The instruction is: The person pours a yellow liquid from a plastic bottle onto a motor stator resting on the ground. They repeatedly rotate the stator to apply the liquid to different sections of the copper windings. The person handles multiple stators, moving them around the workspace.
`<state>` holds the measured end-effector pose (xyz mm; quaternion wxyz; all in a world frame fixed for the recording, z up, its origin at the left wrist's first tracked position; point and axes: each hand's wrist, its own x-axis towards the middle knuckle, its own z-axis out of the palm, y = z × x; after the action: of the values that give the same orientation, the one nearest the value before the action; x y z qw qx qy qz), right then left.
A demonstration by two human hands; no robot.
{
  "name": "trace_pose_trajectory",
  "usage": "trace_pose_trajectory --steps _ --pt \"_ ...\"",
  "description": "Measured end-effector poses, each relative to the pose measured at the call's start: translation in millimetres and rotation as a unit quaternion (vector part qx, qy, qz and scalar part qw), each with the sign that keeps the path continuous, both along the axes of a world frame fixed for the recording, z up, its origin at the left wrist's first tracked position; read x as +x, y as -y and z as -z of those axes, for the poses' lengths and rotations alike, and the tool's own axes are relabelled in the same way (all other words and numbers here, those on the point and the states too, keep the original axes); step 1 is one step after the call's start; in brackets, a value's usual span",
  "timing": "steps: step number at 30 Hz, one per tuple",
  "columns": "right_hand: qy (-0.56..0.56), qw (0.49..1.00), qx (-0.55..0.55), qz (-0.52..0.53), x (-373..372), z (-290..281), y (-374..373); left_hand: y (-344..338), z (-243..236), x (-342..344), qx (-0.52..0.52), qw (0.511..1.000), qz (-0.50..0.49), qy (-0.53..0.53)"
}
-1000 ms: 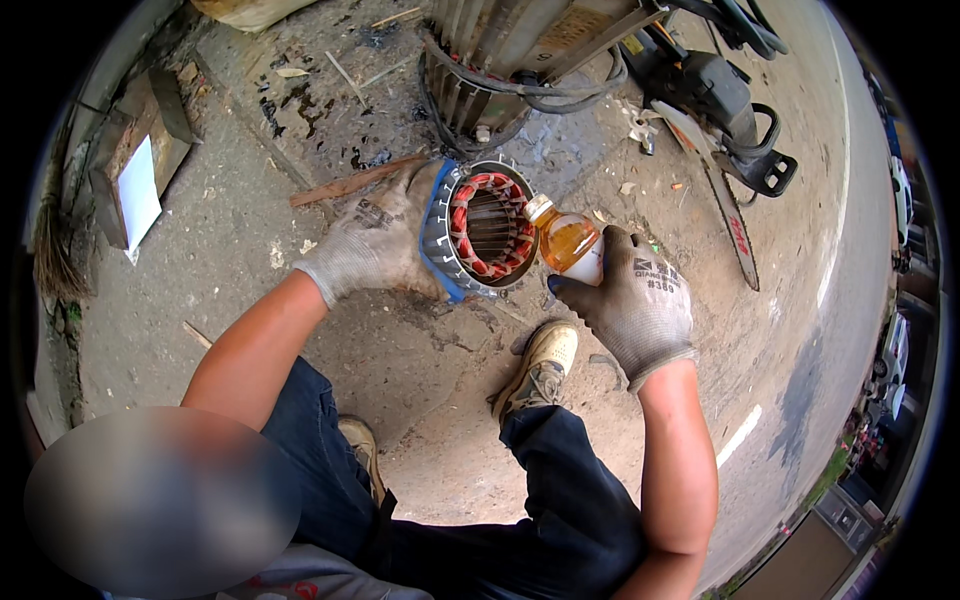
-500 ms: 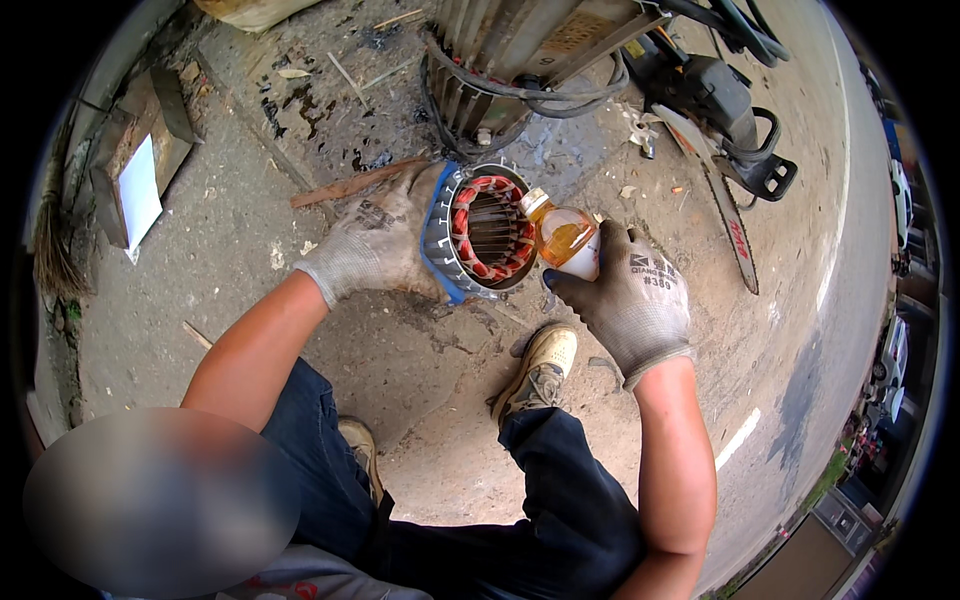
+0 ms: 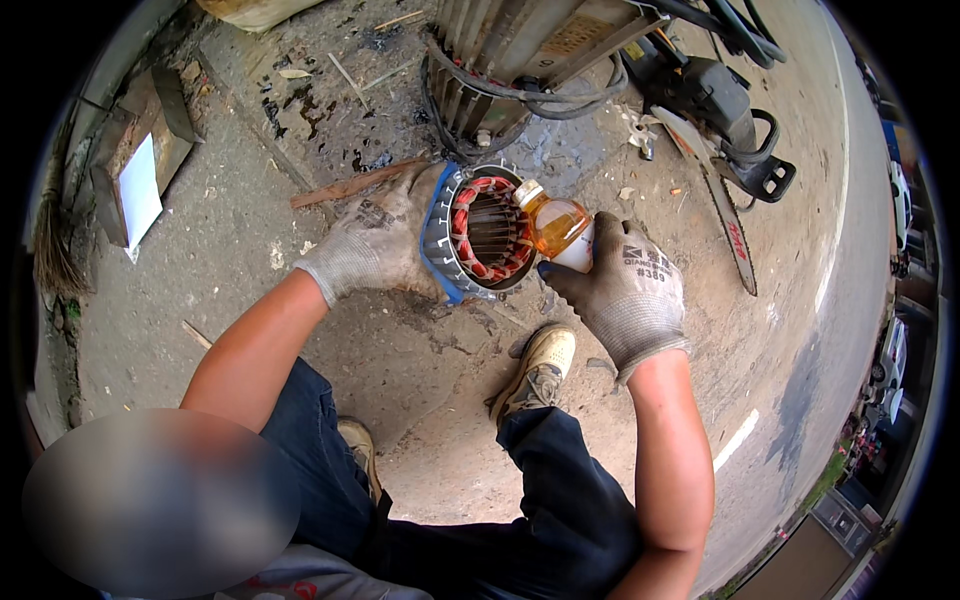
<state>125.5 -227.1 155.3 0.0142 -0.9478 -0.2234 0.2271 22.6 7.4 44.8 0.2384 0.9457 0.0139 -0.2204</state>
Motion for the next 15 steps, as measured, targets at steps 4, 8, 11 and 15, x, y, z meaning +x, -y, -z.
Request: trace_pose_trajectory --steps 4,8,11,15 --pt "-0.014 1.0 -0.005 0.013 -0.4 -0.7 0.8 -2.3 -10.5 6.4 -0.002 0.998 0.022 -0.063" --pt "0.014 1.0 0.011 -0.004 0.7 -0.1 1.9 -3.5 -4.7 2.6 -0.025 1.0 -0.003 0.004" --pt "0.017 1.0 0.025 0.002 0.5 -4.8 -4.1 -1.3 -2.1 4.0 -0.001 1.0 0.025 -0.019" --pt "0.012 0.999 0.031 0.008 0.8 -3.6 -4.0 0.4 -15.2 4.1 0.011 0.999 0.018 -0.035"
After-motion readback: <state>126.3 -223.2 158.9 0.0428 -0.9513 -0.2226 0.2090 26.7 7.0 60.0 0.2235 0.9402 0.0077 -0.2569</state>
